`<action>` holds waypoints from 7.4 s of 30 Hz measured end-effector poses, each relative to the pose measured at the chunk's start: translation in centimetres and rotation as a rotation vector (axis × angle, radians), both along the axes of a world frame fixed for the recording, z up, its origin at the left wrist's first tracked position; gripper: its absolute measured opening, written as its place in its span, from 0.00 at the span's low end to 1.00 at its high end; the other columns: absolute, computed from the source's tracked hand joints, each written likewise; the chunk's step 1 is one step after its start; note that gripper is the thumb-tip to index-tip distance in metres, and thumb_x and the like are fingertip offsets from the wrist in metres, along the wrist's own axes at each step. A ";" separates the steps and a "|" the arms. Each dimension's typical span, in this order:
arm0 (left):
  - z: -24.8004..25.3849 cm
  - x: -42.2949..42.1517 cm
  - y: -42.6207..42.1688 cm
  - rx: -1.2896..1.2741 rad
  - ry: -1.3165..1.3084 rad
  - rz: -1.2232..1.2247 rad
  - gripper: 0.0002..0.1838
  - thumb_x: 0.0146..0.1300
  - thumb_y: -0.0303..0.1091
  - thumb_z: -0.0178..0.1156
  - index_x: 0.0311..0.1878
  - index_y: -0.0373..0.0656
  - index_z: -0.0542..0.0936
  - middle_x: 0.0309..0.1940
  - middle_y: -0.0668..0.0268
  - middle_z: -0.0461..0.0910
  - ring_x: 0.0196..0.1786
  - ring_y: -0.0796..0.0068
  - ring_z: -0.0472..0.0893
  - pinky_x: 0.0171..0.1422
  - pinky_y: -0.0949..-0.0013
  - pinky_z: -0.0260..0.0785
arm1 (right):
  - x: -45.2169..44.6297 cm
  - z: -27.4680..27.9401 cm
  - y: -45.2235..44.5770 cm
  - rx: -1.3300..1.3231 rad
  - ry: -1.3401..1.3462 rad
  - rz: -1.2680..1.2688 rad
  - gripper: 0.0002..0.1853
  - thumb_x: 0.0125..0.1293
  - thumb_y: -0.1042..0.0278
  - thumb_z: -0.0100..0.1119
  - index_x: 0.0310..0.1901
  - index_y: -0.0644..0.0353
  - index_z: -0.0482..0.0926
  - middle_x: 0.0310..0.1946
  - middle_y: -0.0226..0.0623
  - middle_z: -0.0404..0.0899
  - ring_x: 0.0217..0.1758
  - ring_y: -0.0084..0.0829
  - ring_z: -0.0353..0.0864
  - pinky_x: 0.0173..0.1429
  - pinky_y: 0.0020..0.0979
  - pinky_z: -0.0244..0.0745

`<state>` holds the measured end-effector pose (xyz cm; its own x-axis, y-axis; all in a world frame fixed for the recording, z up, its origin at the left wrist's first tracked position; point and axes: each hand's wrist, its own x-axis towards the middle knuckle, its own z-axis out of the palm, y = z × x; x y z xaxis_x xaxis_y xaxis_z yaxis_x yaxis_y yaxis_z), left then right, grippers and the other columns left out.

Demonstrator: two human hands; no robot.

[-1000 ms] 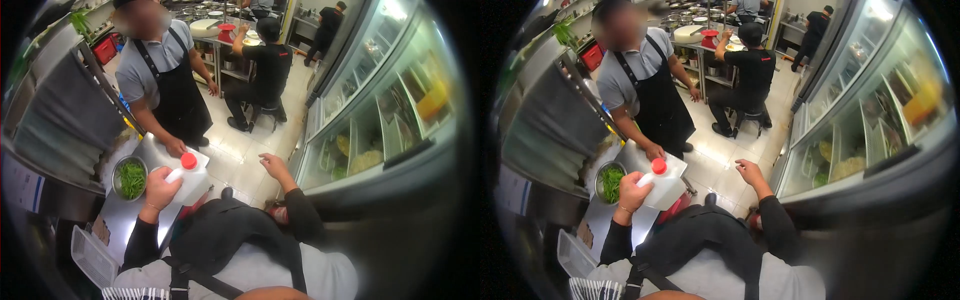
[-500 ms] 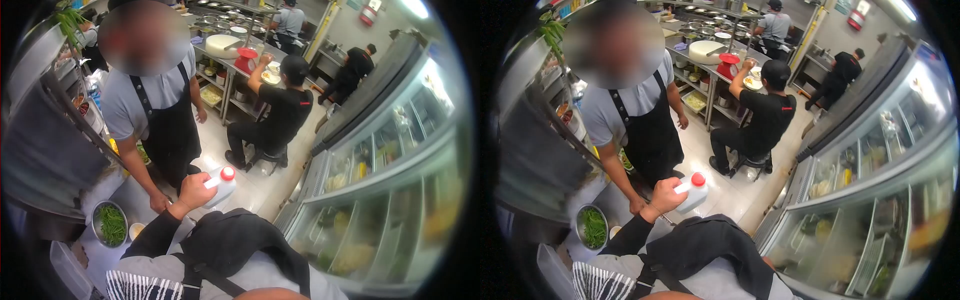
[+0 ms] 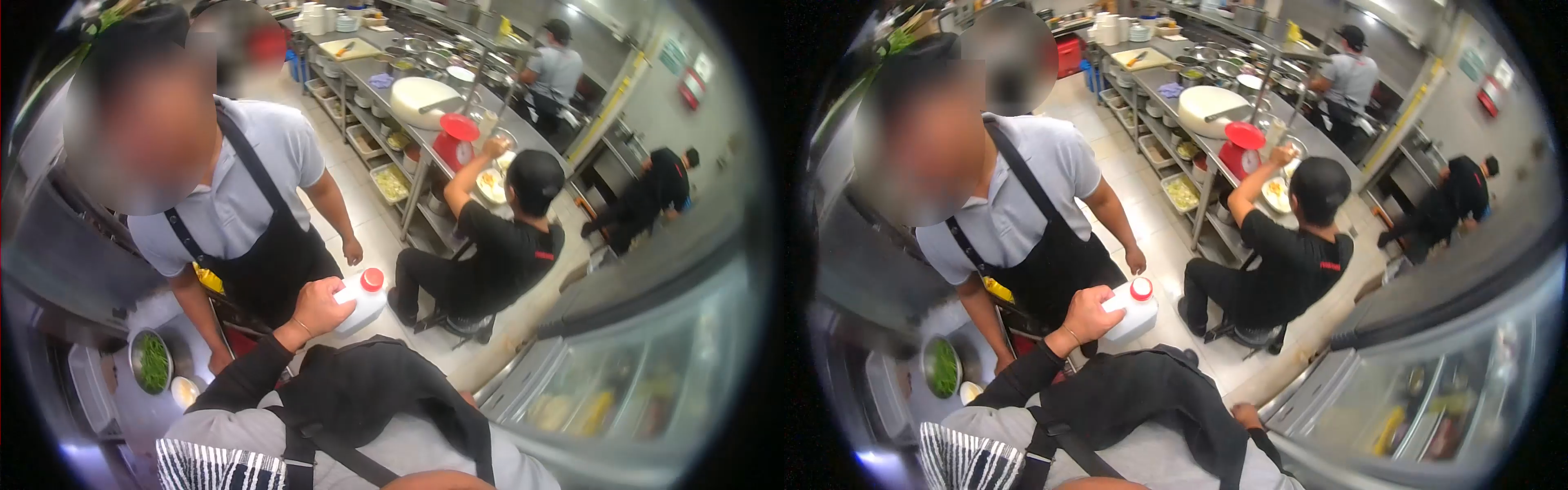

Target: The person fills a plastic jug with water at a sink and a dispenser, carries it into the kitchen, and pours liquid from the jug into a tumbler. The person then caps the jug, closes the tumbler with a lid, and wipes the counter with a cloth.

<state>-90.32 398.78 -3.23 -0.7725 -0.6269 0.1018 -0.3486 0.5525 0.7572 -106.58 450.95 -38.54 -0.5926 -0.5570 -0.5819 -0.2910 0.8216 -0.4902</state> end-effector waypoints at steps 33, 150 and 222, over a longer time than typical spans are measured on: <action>-2.6 -19.0 -26.4 -0.358 0.222 0.944 0.15 0.58 0.43 0.71 0.27 0.43 0.80 0.23 0.49 0.82 0.31 0.40 0.84 0.38 0.42 0.75 | -20.9 38.1 -85.1 -0.987 0.563 1.450 0.19 0.66 0.54 0.73 0.53 0.55 0.84 0.38 0.43 0.84 0.45 0.49 0.84 0.47 0.46 0.79; -8.4 -77.2 -282.7 -0.267 -0.113 0.672 0.15 0.52 0.42 0.79 0.31 0.42 0.85 0.29 0.54 0.85 0.36 0.46 0.85 0.44 0.50 0.77 | -84.4 29.0 -338.4 -0.877 0.222 1.573 0.11 0.73 0.65 0.61 0.52 0.58 0.76 0.46 0.46 0.82 0.52 0.50 0.85 0.54 0.47 0.82; -5.5 -211.0 -313.7 -0.408 0.198 -1.387 0.17 0.52 0.43 0.80 0.33 0.44 0.83 0.29 0.55 0.85 0.37 0.47 0.84 0.48 0.49 0.72 | -186.2 31.4 -342.3 -0.023 0.803 -0.419 0.29 0.71 0.37 0.61 0.57 0.57 0.79 0.40 0.41 0.84 0.42 0.45 0.89 0.43 0.45 0.81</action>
